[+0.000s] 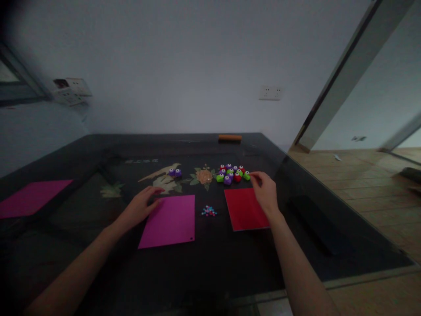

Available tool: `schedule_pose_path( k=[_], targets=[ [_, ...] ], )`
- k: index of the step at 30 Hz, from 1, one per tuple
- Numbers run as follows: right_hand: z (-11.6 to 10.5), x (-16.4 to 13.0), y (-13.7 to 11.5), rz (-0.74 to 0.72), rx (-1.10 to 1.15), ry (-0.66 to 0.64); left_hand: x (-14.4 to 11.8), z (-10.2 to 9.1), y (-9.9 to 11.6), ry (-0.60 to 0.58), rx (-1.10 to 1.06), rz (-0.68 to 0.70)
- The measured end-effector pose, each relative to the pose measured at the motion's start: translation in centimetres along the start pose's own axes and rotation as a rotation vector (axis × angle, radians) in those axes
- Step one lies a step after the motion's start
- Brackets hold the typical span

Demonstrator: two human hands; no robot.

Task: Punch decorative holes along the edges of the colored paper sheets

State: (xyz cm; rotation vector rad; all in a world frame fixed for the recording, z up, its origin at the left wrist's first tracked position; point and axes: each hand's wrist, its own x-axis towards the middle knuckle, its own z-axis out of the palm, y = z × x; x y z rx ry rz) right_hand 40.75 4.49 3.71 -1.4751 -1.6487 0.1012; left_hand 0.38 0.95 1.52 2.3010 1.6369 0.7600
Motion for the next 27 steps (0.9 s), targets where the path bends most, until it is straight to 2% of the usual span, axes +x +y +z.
schedule_pose_path(
  k=[2,5,9,14,27],
  targets=[
    [0.8,-0.5,-3.3,-0.058,0.089,-0.057,-0.1,0.2,0.2,-0.025,0.004,0.024],
    [3.2,-1.5,-7.9,-0.191,0.167,-0.279,-0.3,0.3,0.1,-0.053,-0.001,0.046],
    [7.4,-2.4,-11.3,-0.318,0.069,-0.564,-0.3,0.5,-0.3,-0.077,-0.035,0.03],
    [10.3,-2.9,-11.5,-0.335,-0.04,-0.703,-0.2,0.6,-0.6,-0.118,0.0,-0.008],
    [11.9,-3.8,-10.7,-0.359,-0.047,-0.766,0.0,0.5,-0.3,-0.204,0.128,-0.067]
  ],
)
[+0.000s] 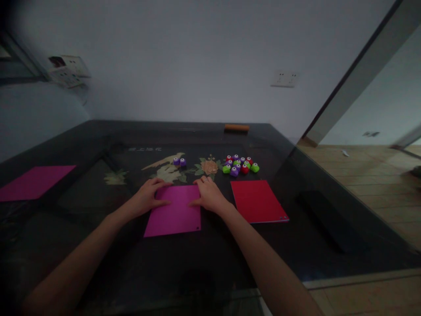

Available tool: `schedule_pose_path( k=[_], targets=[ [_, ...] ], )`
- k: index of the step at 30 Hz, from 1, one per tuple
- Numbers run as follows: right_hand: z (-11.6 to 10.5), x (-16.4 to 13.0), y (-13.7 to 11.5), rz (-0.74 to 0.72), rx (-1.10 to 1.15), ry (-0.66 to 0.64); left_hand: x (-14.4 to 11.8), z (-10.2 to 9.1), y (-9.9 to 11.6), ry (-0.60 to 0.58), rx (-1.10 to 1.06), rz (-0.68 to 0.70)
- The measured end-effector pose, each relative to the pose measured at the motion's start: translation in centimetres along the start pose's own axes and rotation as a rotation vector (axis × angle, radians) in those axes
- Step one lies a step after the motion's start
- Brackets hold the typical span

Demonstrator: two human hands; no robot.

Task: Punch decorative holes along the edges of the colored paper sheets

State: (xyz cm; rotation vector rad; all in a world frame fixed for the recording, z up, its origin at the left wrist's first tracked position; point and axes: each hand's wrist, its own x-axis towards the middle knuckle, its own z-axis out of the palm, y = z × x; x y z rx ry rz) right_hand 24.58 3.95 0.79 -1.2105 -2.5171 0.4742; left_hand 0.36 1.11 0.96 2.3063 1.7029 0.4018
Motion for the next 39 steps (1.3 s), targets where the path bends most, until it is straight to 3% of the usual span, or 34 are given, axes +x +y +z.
schedule_pose_path(
  k=[18,24,28,31,35,39],
  targets=[
    [0.1,-0.1,0.1,0.021,0.042,0.018,-0.2,-0.4,0.5,0.038,0.071,0.028],
    [0.2,-0.2,0.2,0.014,0.008,0.014,-0.1,-0.9,0.8,0.092,-0.17,0.079],
    [0.1,-0.3,0.2,0.022,0.017,0.036,-0.1,-1.4,0.8,0.053,-0.516,-0.145],
    [0.1,-0.4,0.0,0.046,0.044,0.054,-0.2,-1.7,0.7,-0.043,-0.725,-0.309],
    [0.0,-0.5,-0.4,0.062,0.072,0.076,-0.5,-2.0,0.6,-0.206,-0.746,-0.288],
    [-0.4,-0.4,-0.6,0.116,0.203,0.128,-0.5,-2.2,0.5,-0.198,-0.746,-0.331]
  ],
)
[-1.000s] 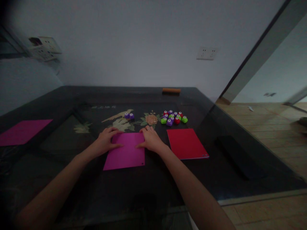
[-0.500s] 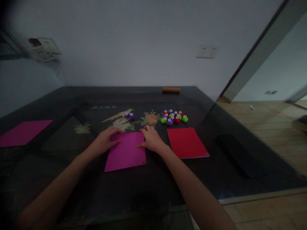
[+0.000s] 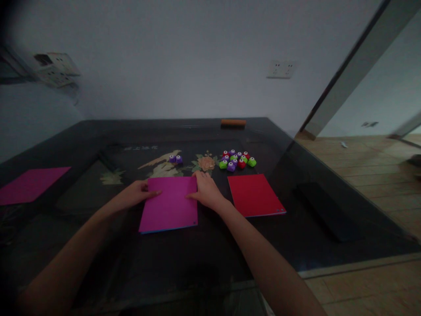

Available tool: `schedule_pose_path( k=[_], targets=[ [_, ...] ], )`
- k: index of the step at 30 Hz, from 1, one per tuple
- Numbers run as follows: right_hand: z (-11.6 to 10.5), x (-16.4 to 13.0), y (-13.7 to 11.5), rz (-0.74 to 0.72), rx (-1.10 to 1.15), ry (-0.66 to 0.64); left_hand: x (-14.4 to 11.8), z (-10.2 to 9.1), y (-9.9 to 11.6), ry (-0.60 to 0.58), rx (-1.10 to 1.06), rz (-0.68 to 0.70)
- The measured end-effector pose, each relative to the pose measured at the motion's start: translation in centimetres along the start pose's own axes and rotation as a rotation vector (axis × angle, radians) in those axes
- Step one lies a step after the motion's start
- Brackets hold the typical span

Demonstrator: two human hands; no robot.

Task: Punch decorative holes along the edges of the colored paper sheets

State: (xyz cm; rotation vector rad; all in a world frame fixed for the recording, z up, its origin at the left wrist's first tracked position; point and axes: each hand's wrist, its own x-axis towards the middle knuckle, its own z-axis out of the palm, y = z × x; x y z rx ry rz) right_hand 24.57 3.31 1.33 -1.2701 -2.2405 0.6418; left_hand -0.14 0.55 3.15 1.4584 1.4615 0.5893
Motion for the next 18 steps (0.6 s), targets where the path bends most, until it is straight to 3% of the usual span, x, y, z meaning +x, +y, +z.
schedule_pose_path(
  k=[6,12,15,18],
  targets=[
    [-1.0,0.3,-0.2,0.212,0.536,-0.035,0.5,-0.4,-0.7,0.122,-0.149,-0.044],
    [-1.4,0.3,-0.3,0.331,0.824,-0.186,0.3,0.0,-0.6,0.187,-0.256,-0.003],
    [-1.6,0.2,0.0,0.343,0.876,-0.173,-0.1,0.4,0.0,0.137,-0.324,0.002],
    [-1.8,0.1,0.4,0.341,0.899,-0.127,-0.4,0.7,0.5,0.005,-0.243,-0.024]
  ],
)
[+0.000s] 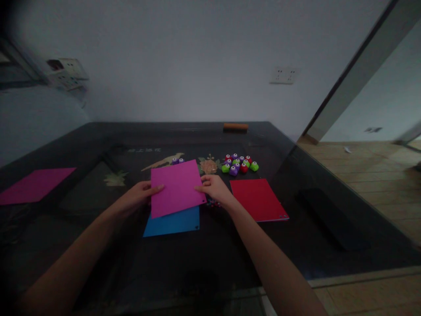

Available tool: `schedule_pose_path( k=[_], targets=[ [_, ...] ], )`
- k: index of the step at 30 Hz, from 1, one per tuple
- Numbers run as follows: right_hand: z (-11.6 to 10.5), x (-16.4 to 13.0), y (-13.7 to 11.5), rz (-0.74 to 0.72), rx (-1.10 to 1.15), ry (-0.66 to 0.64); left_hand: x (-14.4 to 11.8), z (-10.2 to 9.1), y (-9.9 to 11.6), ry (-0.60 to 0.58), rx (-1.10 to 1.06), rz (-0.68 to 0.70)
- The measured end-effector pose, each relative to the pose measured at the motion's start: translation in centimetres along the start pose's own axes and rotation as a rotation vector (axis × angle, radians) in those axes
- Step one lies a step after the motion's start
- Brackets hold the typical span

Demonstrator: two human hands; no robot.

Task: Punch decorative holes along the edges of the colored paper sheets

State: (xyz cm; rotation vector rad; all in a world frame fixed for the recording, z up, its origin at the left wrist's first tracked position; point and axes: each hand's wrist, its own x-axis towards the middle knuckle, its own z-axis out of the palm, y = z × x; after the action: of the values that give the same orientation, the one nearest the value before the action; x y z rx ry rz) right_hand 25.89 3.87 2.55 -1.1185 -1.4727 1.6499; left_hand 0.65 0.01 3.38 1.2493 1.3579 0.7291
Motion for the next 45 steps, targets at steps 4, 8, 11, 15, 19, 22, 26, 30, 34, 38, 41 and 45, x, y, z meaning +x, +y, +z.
schedule_pose_path(
  k=[4,8,11,15,19,22,26,30,34,38,41,45],
  targets=[
    [-0.4,-0.1,0.1,0.008,0.025,-0.002,-0.3,0.4,-0.1,-0.141,0.086,0.004],
    [-0.5,-0.2,0.0,0.013,0.041,-0.021,-0.2,0.5,-0.5,-0.193,0.103,0.03],
    [-0.4,-0.3,-0.1,-0.011,0.038,-0.02,-0.1,0.7,-0.7,-0.214,0.12,0.048],
    [-0.2,-0.1,-0.1,-0.066,0.032,0.018,-0.2,1.0,-0.5,-0.194,0.088,0.104],
    [-0.1,0.7,-0.1,-0.104,0.021,0.092,-0.5,1.4,-0.1,-0.171,0.066,0.149],
    [-0.1,1.1,-0.4,-0.125,0.015,0.116,-0.6,1.3,0.2,-0.149,0.082,0.173],
    [-0.2,1.4,-1.0,-0.161,-0.001,0.113,-0.2,0.8,-0.1,-0.084,0.099,0.204],
    [-0.2,2.2,-1.3,-0.211,-0.082,0.121,0.3,0.3,-0.6,-0.025,0.019,0.207],
    [-0.2,3.7,-1.3,-0.26,-0.193,0.197,0.4,-0.5,-0.5,0.065,-0.066,0.192],
    [0.2,5.8,-1.2,-0.267,-0.292,0.248,0.3,-1.6,-0.1,0.213,-0.131,0.23],
    [1.3,7.8,-1.2,-0.276,-0.431,0.285,0.7,-2.2,-0.2,0.364,-0.204,0.272],
    [3.6,10.2,-1.3,-0.332,-0.677,0.37,1.5,-2.5,-0.9,0.539,-0.31,0.301]
  ],
)
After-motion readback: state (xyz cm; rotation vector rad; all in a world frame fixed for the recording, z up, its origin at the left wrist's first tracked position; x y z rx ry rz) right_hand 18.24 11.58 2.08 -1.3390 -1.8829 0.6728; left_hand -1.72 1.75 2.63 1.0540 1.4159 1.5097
